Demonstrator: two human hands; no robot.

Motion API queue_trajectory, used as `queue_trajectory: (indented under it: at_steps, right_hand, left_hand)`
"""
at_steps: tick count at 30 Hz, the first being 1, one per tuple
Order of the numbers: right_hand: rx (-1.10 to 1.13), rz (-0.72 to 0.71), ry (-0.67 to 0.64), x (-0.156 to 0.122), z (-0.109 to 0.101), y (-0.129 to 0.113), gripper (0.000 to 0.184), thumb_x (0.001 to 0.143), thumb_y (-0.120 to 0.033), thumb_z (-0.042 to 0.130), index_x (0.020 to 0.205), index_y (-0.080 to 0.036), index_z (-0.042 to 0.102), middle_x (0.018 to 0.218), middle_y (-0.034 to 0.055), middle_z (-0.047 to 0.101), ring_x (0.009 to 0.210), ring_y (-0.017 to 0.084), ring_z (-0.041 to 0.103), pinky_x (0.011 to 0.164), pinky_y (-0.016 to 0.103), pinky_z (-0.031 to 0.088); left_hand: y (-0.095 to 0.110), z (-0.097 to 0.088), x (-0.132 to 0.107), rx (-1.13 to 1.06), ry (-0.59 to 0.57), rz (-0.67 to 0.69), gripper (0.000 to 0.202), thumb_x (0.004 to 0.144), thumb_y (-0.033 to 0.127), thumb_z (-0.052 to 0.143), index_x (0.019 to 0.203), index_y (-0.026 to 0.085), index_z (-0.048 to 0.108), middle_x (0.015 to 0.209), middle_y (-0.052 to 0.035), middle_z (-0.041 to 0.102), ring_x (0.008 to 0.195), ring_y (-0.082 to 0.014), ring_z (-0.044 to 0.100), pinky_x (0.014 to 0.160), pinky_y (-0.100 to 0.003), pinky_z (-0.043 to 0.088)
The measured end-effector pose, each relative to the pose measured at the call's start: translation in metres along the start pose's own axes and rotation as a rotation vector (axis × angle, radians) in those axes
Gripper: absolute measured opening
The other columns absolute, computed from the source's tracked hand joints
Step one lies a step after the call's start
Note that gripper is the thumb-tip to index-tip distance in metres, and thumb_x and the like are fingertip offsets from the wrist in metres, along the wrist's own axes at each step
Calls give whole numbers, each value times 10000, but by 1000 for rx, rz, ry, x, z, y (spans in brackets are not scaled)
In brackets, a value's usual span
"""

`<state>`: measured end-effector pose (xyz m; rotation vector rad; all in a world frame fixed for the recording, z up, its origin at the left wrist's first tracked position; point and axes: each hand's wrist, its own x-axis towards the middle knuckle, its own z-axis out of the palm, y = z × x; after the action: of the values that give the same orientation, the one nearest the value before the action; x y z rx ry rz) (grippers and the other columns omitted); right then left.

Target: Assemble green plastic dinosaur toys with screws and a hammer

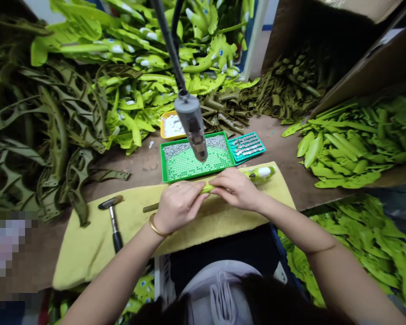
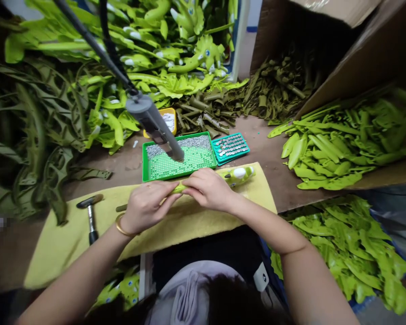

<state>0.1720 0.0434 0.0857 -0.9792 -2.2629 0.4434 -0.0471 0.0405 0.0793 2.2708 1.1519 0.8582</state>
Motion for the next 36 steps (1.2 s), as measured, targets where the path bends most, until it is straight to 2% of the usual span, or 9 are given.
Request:
queue_trajectory:
  at_steps: [6, 16, 20, 22, 25, 28, 30, 33, 36]
  right_hand:
    - [-42, 13, -68, -1, -9, 6, 304, 938, -382, 455, 1077, -182, 637, 988, 87, 685, 893, 171, 600, 766, 317, 490]
    - [-61, -36, 3, -1, -7, -4, 251, 915, -351, 513, 925, -153, 666, 756, 57, 637, 727, 146, 542, 643, 275, 424]
    - [-187, -88, 37, 4, -34, -11, 232, 895, -375, 549, 982, -198, 671, 870, 54, 706, 797, 160, 597, 713, 304, 447]
    - [-191, 2, 234, 14, -63, 15, 239, 885, -402, 557, 964, -209, 674, 915, 49, 714, 851, 164, 620, 781, 315, 466]
    - [-236, 447, 546, 38, -110, 104, 256, 902, -375, 500, 852, -190, 671, 817, 32, 690, 769, 157, 612, 747, 307, 476]
    - [-360, 883, 483, 69, -130, 207, 228, 870, -267, 487, 894, -139, 675, 849, 79, 699, 813, 187, 619, 804, 324, 476]
    - [-410, 1018, 423, 90, -124, 256, 295, 851, -251, 491, 1070, -121, 640, 989, 128, 697, 926, 219, 617, 873, 351, 463]
    - [-421, 1069, 388, 118, -105, 289, 505, 823, -254, 517, 1311, -124, 498, 1100, 185, 662, 983, 272, 612, 874, 416, 464]
    - [-424, 1103, 371, 134, -97, 293, 502, 817, -204, 480, 1317, -171, 508, 1155, 191, 629, 998, 285, 614, 862, 433, 465]
  left_hand:
    - [-7, -3, 13, -42, -98, 81, 288, 863, 364, 594, 1105, 248, 699, 1028, -61, 742, 845, -220, 714, 781, -296, 559]
    - [10, 4, 10, 206, 108, 318, 188, 898, 205, 552, 1043, 156, 662, 942, -73, 754, 782, -169, 724, 687, -237, 575]
    - [-1, -12, -4, 225, 65, 388, 290, 867, 162, 602, 1157, 156, 610, 1012, -95, 737, 882, -190, 710, 797, -285, 570]
    - [-13, -24, -20, 211, 5, 429, 363, 852, 132, 617, 1211, 170, 579, 1050, -105, 722, 934, -196, 691, 825, -304, 561]
    - [-37, -38, -53, 178, -102, 381, 345, 875, 90, 554, 1195, 213, 591, 1093, -103, 699, 996, -194, 661, 821, -305, 558]
    - [-58, -41, -83, 257, -138, 304, 379, 873, 39, 486, 1157, 248, 626, 1145, -93, 675, 1042, -204, 644, 857, -332, 553]
    - [-65, -40, -92, 322, -128, 278, 351, 860, 48, 512, 1120, 244, 645, 1192, -106, 650, 1080, -225, 629, 874, -355, 551]
    - [-59, -32, -85, 381, -54, 247, 319, 833, 72, 582, 1113, 217, 634, 1226, -130, 623, 1130, -262, 600, 913, -412, 535]
    - [-35, -12, -57, 393, 42, 218, 375, 828, 47, 579, 1168, 204, 583, 1181, -125, 637, 1130, -255, 593, 934, -436, 520]
